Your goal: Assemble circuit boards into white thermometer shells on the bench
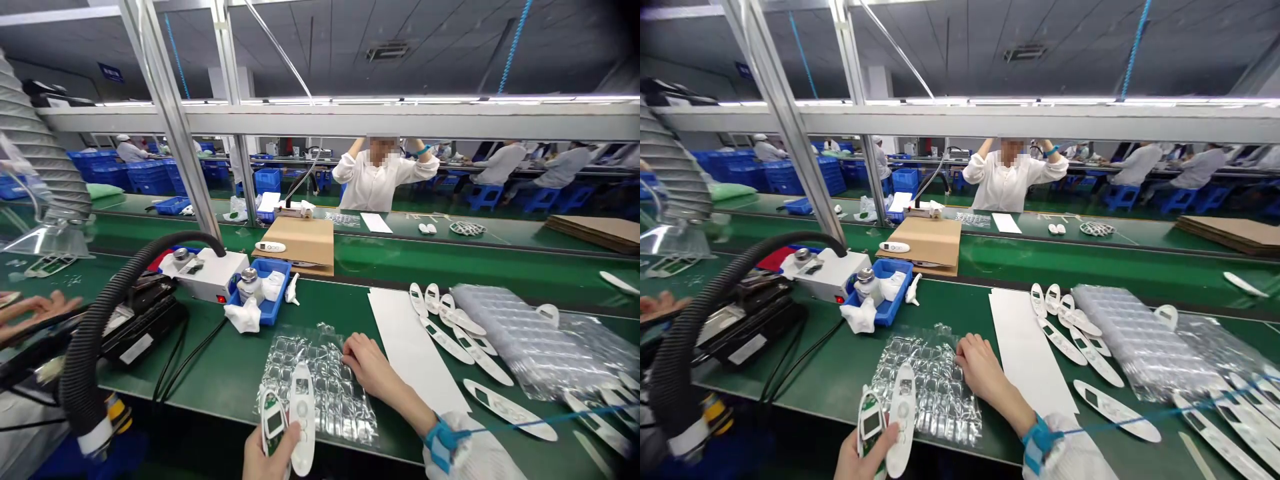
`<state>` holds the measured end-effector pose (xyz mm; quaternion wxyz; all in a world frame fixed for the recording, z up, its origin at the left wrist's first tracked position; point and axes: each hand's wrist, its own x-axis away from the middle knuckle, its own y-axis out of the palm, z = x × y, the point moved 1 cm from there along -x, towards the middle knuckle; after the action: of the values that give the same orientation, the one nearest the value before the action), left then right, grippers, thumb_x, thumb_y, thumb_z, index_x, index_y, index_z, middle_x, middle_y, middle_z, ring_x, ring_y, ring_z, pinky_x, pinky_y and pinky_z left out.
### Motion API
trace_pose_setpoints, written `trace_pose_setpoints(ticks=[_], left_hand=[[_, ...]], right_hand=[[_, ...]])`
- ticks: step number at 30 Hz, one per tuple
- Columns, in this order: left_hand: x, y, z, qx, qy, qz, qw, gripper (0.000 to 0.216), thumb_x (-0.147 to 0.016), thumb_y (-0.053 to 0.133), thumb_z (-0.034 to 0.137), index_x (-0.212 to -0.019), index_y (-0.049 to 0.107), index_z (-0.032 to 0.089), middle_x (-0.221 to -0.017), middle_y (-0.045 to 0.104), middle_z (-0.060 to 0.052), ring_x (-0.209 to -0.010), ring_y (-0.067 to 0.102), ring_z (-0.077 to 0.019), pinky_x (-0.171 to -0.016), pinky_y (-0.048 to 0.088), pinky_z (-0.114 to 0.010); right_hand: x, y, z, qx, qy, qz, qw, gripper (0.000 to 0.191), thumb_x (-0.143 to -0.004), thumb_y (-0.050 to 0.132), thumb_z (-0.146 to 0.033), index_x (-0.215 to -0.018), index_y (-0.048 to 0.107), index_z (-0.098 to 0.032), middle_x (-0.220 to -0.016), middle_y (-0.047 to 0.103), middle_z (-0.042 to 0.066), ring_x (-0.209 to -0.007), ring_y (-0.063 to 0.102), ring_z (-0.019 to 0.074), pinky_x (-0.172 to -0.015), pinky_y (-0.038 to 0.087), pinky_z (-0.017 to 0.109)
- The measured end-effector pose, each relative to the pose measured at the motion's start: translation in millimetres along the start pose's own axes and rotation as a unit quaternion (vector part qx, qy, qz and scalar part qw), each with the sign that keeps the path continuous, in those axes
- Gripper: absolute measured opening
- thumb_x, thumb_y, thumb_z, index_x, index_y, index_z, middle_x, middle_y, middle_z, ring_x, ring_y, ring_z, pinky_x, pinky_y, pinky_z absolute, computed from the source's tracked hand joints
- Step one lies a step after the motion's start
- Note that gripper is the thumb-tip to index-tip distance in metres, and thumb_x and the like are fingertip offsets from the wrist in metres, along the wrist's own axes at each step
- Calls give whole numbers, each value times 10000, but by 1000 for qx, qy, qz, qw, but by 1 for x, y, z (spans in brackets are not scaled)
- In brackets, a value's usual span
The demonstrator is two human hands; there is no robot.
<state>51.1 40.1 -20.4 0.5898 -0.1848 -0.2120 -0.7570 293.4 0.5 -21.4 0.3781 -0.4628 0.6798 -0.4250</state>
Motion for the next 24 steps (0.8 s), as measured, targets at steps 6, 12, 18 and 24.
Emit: trace_pose_setpoints(ticks=[6,12,18,24], left_hand=[[4,-6,18,59,-11,-8,998,536,-485,852,448,-874,701,112,-866,744,-136,-926,674,-335,-736,537,-359],[-1,19,40,96,29,-51,994,456,-570,817,367,-932,693,119,-920,736,-118,-889,679,-275,-753,522,-328],[-40,54,79,109,67,-126,984,352,-591,788,251,-889,689,93,-865,727,-109,-780,664,-216,-673,499,-286],[-55,62,89,138,70,-148,977,287,-569,787,205,-812,684,92,-727,706,-53,-649,631,-148,-615,478,-242]], right_hand=[[23,-7,-13,48,-113,26,992,233,-907,349,-52,-772,470,-199,-783,539,34,-716,451,190,-672,326,334],[22,-3,-9,-35,-45,26,998,142,-943,392,-160,-882,511,-209,-877,567,36,-808,509,200,-716,369,340],[-20,13,-12,-61,-33,1,998,87,-910,470,-196,-889,553,-212,-911,578,22,-875,512,199,-756,379,338],[-19,12,-30,-41,-83,13,996,189,-892,386,-57,-818,507,-182,-854,557,38,-809,476,192,-749,355,344]])
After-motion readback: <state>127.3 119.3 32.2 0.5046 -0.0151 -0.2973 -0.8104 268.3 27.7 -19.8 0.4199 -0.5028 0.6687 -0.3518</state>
